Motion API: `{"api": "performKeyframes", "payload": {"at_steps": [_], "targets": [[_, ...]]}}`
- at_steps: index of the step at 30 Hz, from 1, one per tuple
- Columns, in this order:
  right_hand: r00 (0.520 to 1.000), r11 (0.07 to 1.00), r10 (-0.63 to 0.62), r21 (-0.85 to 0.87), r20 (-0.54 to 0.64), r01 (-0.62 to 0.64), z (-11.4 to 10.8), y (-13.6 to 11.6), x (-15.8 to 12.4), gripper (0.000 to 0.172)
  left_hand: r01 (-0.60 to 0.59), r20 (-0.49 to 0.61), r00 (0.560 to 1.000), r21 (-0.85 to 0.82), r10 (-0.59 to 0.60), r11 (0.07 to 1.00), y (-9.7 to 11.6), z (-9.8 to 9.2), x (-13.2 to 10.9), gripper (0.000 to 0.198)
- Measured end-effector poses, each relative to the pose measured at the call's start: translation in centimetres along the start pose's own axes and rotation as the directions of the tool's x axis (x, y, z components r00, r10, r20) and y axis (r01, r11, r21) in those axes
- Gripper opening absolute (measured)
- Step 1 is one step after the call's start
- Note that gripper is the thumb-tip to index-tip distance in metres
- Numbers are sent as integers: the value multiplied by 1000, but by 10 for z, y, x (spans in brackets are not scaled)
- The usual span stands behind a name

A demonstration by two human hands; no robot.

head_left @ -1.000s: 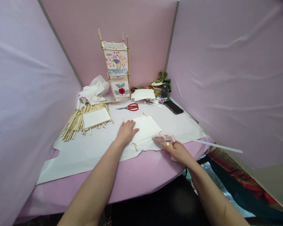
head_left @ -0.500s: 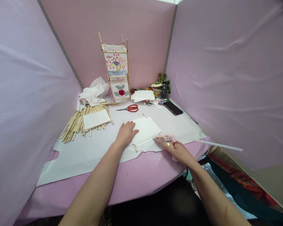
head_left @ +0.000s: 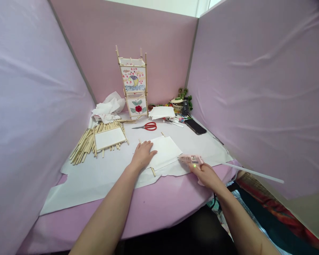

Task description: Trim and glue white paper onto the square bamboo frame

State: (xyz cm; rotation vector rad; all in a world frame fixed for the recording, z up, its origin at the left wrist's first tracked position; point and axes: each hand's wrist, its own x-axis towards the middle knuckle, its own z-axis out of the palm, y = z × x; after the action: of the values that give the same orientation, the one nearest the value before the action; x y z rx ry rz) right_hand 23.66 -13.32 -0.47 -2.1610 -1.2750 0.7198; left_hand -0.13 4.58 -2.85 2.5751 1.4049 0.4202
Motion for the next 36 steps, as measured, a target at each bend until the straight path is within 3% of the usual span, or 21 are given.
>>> {"api": "performKeyframes", "payload": {"at_steps": [23, 36], "targets": [[1000, 985, -12, -175, -2, 11, 1, 4, 4, 60, -7, 8, 1000, -5, 7, 1000, 0, 0, 0, 43], [1000, 968, -31, -249, -2, 30, -2, -1, -2, 55, -7, 6, 1000, -5, 7, 1000, 2, -1, 0, 43]]}}
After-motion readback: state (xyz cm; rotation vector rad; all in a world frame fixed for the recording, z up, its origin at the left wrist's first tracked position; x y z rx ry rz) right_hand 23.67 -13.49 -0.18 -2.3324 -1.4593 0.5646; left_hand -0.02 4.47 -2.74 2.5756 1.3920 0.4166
